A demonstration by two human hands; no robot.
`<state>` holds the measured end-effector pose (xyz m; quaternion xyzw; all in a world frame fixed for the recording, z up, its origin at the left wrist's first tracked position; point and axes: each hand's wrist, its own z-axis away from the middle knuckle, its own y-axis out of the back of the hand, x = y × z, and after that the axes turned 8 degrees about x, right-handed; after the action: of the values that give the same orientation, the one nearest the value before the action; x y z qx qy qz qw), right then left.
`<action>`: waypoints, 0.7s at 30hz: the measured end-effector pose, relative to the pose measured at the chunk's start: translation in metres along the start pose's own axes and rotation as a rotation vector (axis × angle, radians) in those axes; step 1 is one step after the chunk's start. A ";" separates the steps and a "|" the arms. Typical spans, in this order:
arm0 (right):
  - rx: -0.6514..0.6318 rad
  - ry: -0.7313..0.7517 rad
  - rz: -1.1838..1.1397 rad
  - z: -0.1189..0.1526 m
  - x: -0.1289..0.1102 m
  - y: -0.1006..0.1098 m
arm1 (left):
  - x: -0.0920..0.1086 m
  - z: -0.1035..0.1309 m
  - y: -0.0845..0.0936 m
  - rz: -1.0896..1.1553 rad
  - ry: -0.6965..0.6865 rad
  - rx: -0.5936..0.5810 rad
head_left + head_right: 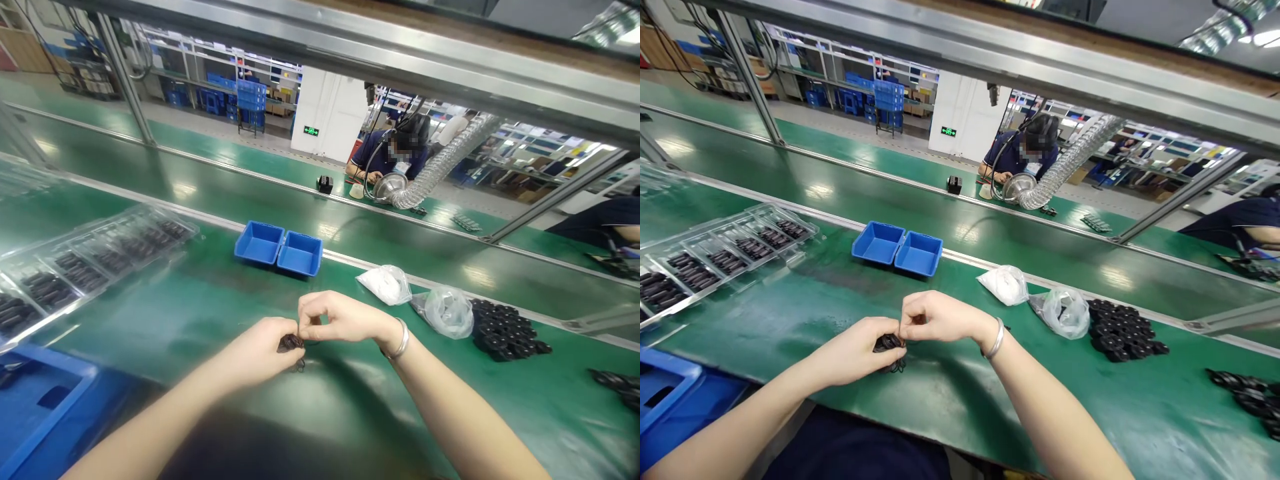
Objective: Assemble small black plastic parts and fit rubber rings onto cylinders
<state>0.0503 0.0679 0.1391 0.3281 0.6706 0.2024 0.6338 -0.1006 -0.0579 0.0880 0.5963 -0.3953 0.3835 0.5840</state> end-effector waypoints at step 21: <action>0.839 -0.323 -0.479 0.001 0.013 -0.050 | -0.016 0.006 -0.001 1.113 0.104 0.083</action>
<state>0.0422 0.0418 0.0954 0.4186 0.6441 -0.2885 0.5715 -0.1061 -0.0635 0.0730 0.3005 -0.6058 0.6781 0.2879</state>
